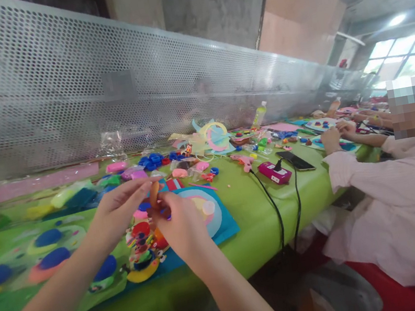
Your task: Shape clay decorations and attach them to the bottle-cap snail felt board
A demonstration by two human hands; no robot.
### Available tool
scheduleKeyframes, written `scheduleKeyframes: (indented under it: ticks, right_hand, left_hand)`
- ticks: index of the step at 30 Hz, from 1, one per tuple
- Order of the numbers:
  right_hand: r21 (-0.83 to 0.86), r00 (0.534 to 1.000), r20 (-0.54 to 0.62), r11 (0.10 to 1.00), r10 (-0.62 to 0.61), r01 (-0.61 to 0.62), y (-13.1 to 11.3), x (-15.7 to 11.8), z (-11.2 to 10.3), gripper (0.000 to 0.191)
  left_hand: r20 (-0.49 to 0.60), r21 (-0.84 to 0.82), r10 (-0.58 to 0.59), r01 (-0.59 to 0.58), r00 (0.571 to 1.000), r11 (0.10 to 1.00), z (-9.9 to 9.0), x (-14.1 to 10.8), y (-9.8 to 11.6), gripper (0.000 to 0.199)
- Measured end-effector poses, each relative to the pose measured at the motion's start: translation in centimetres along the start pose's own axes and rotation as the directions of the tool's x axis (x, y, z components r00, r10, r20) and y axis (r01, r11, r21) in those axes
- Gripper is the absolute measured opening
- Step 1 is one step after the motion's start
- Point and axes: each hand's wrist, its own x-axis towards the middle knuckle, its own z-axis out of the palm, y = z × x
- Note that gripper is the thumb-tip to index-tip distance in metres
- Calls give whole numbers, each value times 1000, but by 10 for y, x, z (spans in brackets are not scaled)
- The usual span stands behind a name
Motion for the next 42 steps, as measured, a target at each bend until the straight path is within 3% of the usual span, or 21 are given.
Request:
scheduleKeyframes:
  ticks: [9, 14, 17, 21, 26, 30, 33, 36, 42]
  right_hand:
    - [-373, 1000, 7, 927, 28, -23, 0, -3, -9, 7]
    - [-328, 997, 33, 943, 67, -53, 6, -4, -10, 23]
    - [-290, 998, 19, 956, 54, -46, 13, -5, -16, 20]
    - [-183, 995, -87, 982, 40, -56, 34, -8, -43, 13]
    - [-231, 985, -162, 968, 62, -99, 64, -19, -75, 21]
    - [-357, 995, -80, 931, 53, -79, 75, -26, -73, 38]
    - [-437, 998, -33, 897, 58, -67, 78, -30, -66, 35]
    - [-425, 996, -69, 901, 56, -80, 79, -33, -65, 27]
    - [-393, 987, -150, 913, 50, -106, 88, -35, -66, 34]
  left_hand:
    - [59, 108, -61, 54, 996, 993, -1, 0, -7, 37]
    - [9, 76, -45, 45, 999, 996, 1, 3, -10, 44]
    - [2, 4, -85, 85, 996, 996, 2, 3, -12, 52]
    - [17, 15, -125, 125, 992, 992, 2, 3, -13, 44]
    - [77, 37, -159, 157, 984, 987, 7, -1, -10, 39]
    - [139, 72, -178, 170, 974, 983, 14, -7, -9, 39]
    - [177, 149, -195, 170, 965, 974, 18, -5, -10, 41]
    - [215, 208, -188, 144, 958, 968, 21, 7, -10, 38]
    - [317, 290, -187, 92, 930, 953, 26, 25, 0, 31]
